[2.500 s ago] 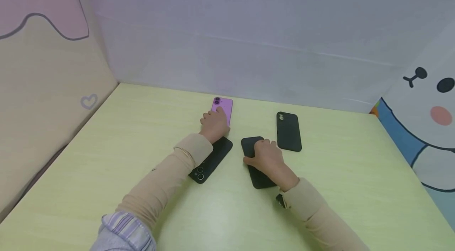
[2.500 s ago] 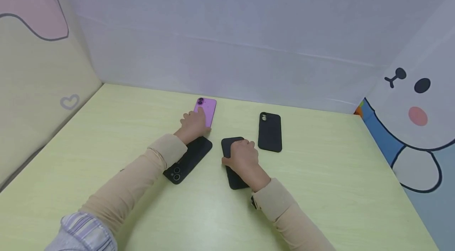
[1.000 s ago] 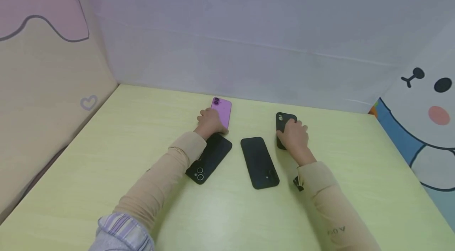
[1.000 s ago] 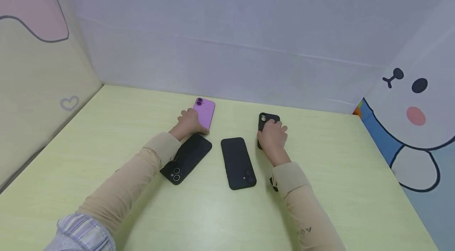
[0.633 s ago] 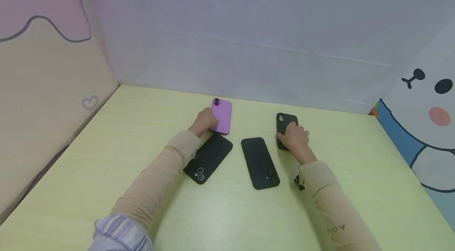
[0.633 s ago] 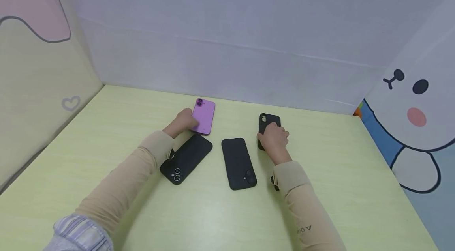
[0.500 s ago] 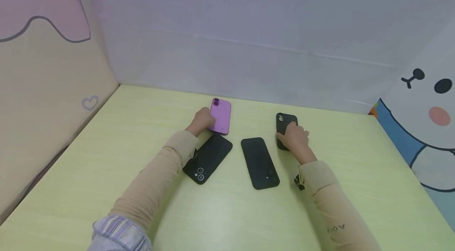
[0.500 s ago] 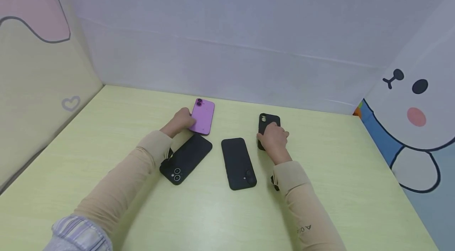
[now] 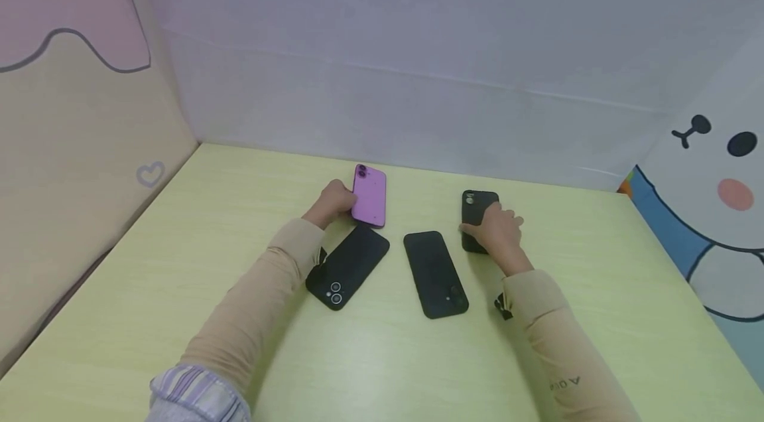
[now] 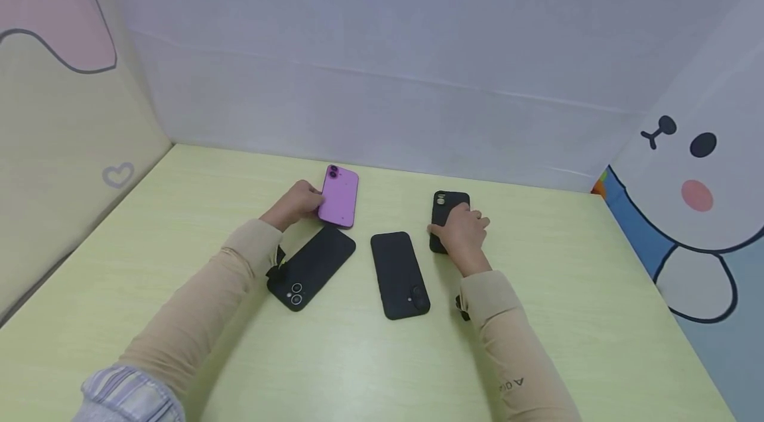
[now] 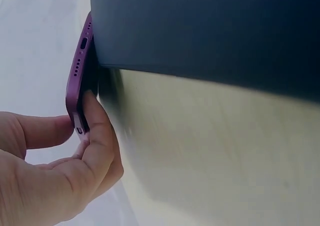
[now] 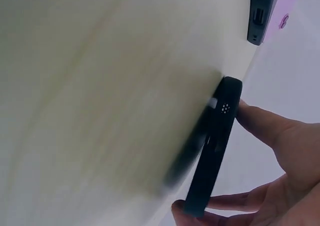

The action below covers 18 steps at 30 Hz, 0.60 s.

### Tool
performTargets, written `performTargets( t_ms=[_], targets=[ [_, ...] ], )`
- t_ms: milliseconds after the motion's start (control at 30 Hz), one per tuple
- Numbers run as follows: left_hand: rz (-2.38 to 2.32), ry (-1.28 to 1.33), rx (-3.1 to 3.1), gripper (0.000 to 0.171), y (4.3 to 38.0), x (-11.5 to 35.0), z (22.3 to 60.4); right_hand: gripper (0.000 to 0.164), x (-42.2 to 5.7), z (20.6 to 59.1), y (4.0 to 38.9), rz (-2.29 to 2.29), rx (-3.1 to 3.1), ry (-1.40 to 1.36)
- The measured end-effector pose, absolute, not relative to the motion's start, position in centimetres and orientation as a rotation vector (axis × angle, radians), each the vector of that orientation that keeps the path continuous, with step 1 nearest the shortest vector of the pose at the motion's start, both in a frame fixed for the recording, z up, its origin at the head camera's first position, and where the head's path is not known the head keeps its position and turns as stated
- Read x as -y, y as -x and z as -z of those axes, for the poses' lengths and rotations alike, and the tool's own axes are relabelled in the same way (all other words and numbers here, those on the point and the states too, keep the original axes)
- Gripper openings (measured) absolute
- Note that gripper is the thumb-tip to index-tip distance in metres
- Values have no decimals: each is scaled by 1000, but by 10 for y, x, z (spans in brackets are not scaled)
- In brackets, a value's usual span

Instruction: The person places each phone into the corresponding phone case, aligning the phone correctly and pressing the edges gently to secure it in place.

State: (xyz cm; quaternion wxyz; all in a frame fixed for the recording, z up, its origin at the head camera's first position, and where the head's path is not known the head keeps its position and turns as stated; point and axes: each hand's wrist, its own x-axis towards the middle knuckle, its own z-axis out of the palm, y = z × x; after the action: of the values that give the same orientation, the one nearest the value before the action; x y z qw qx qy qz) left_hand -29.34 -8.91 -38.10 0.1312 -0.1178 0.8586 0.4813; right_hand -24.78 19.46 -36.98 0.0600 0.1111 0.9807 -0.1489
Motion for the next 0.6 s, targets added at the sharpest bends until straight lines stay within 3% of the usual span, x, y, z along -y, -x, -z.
performTargets(
  t_ms=[167,367,600],
  targets=[
    [-1515,352,-2378,22,291,91,379,77,-200,371,248,526,-3013,-333],
    [-1547,360,-2317,17,287,90,374,48,-212,367,245,681,-3061,-288],
    [-1591,367,-2270,9,287,90,373,43,-221,367,245,1042,-2933,-335]
  ],
)
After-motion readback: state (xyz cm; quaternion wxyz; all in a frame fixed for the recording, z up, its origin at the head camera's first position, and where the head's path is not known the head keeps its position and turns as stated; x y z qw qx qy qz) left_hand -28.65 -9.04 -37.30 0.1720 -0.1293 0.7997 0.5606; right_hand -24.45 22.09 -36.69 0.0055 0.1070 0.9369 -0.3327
